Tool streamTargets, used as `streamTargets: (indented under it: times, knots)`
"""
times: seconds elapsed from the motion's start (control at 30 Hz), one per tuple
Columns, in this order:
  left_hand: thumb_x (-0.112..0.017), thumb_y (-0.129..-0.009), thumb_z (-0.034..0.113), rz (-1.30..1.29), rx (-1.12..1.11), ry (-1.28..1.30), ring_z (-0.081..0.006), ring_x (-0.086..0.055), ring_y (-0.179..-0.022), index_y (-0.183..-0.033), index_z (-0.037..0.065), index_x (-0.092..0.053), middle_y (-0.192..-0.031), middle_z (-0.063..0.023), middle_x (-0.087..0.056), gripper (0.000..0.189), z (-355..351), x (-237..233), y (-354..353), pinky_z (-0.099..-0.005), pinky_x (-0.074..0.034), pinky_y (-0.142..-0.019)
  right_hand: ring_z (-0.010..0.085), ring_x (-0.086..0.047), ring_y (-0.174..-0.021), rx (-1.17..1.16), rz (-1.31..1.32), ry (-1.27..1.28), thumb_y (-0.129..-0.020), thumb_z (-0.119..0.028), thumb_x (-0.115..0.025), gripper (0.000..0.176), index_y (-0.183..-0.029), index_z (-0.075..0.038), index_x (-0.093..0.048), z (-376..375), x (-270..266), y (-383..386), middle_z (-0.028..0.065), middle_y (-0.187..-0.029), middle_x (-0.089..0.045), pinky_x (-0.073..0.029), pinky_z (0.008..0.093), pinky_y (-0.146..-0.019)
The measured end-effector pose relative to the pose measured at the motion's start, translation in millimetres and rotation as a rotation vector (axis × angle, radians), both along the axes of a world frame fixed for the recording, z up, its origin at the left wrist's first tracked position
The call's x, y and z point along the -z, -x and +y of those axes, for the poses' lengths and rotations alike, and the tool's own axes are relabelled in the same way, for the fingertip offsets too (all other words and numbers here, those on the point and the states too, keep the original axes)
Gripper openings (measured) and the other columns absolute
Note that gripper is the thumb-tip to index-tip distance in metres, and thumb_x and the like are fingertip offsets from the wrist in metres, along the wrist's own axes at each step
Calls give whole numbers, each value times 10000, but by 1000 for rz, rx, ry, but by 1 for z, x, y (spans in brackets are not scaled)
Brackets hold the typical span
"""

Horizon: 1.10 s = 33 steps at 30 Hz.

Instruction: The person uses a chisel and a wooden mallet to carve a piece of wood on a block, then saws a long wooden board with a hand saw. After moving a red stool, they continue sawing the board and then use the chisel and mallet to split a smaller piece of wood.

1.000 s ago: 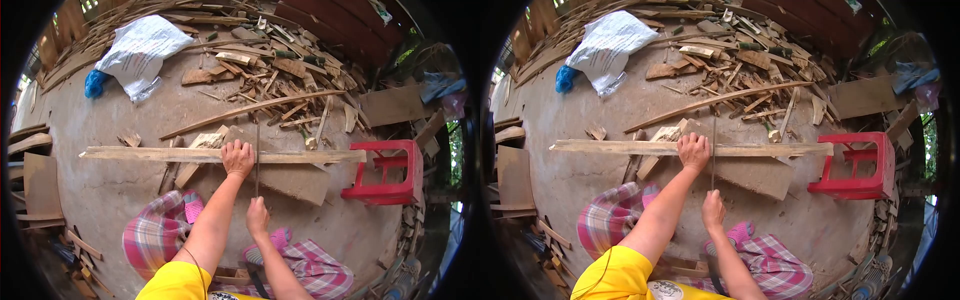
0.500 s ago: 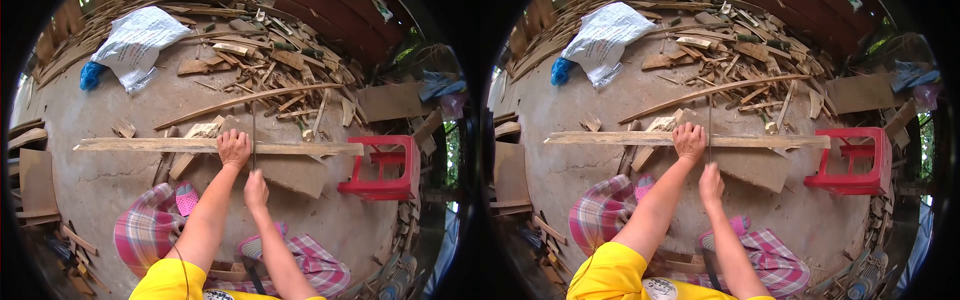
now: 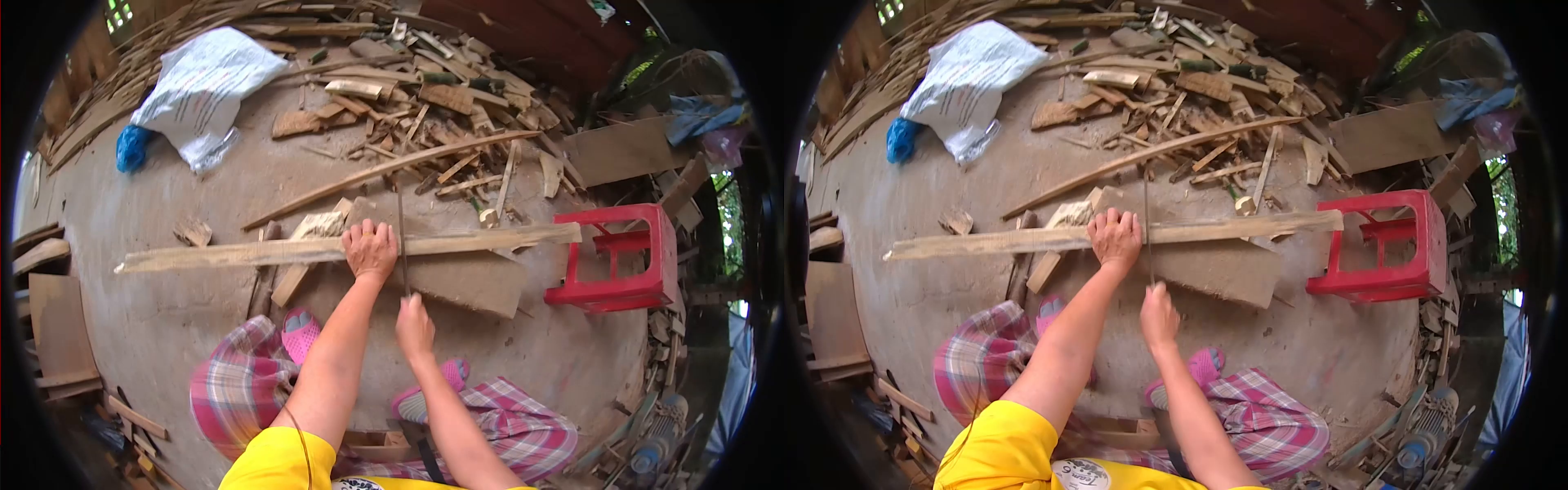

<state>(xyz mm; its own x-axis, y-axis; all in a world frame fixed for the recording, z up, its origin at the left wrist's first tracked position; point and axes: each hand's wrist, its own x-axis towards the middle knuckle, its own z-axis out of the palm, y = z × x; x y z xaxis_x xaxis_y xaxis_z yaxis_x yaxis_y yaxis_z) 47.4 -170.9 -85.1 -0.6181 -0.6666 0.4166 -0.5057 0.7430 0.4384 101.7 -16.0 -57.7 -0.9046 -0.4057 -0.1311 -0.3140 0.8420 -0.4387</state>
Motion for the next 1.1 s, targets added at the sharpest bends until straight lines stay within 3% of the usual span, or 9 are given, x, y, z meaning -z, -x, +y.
streamTargets:
  times: [0.17, 0.37, 0.5, 0.6, 0.7, 0.87, 0.97, 1.03, 1.1]
  knots:
    - [-608, -831, 289, -16, 0, 19, -261, -518, -842, -736, 139, -611, -833, -55, -539, 177, -2, -9, 0, -416, -370, -812, 465, -626, -789, 107, -125, -79, -1000, -274, -421, 259, -992, -22, -480, 22, -8, -43, 261, -876, -643, -494, 559, -675]
    - [-606, -832, 293, 10, -12, 5, -263, -511, -829, -711, 143, -591, -827, -53, -535, 194, -1, -3, 1, -414, -368, -797, 466, -629, -744, 13, -32, -66, -1004, -294, -414, 273, -974, -31, -478, -31, -14, 25, 249, -842, -644, -505, 548, -642]
    - [-606, -827, 299, -6, -54, 13, -254, -514, -826, -707, 149, -584, -811, -49, -525, 194, -6, -10, 4, -415, -369, -805, 486, -611, -794, 106, -7, 9, -990, -276, -441, 253, -963, -27, -482, 11, 7, -38, 279, -848, -638, -470, 577, -666]
    - [-606, -835, 289, 48, -6, 3, -261, -508, -821, -707, 150, -577, -816, -49, -526, 191, -4, -8, 0, -413, -369, -793, 497, -601, -787, 91, -13, 54, -991, -272, -439, 253, -977, -23, -482, -5, 5, -15, 289, -836, -632, -459, 584, -666]
    - [-615, -826, 278, 70, -3, -1, -252, -505, -807, -700, 153, -574, -806, -42, -527, 182, -4, -2, 1, -413, -364, -790, 467, -623, -801, 46, -51, -111, -1001, -293, -412, 270, -981, -32, -482, -38, -12, 27, 261, -849, -646, -479, 573, -673]
    - [-617, -823, 275, 107, -24, 20, -254, -503, -784, -685, 158, -569, -787, -47, -515, 187, -8, -3, 3, -416, -361, -766, 473, -623, -795, 90, -59, -71, -993, -225, -434, 199, -960, -34, -478, 9, 5, -37, 260, -815, -647, -473, 574, -656]
    - [-618, -824, 279, 90, -18, -4, -258, -504, -785, -695, 155, -570, -784, -50, -513, 186, -2, 0, -2, -418, -364, -767, 476, -621, -773, 41, 36, 30, -995, -243, -432, 211, -969, -40, -485, -16, -2, -4, 260, -792, -642, -473, 575, -652]
    - [-618, -827, 288, 72, -16, -13, -259, -506, -802, -708, 149, -571, -792, -54, -517, 188, -6, 0, 0, -417, -369, -778, 477, -618, -774, 24, 54, -124, -998, -266, -428, 240, -975, -34, -486, -38, -12, 21, 262, -805, -641, -472, 572, -653]
    - [-616, -831, 291, 84, -35, -3, -256, -508, -811, -711, 149, -570, -802, -53, -518, 192, -5, -1, 0, -414, -371, -787, 475, -614, -808, 13, 37, -65, -1001, -279, -420, 258, -976, -30, -481, -30, -5, 16, 261, -840, -644, -470, 568, -667]
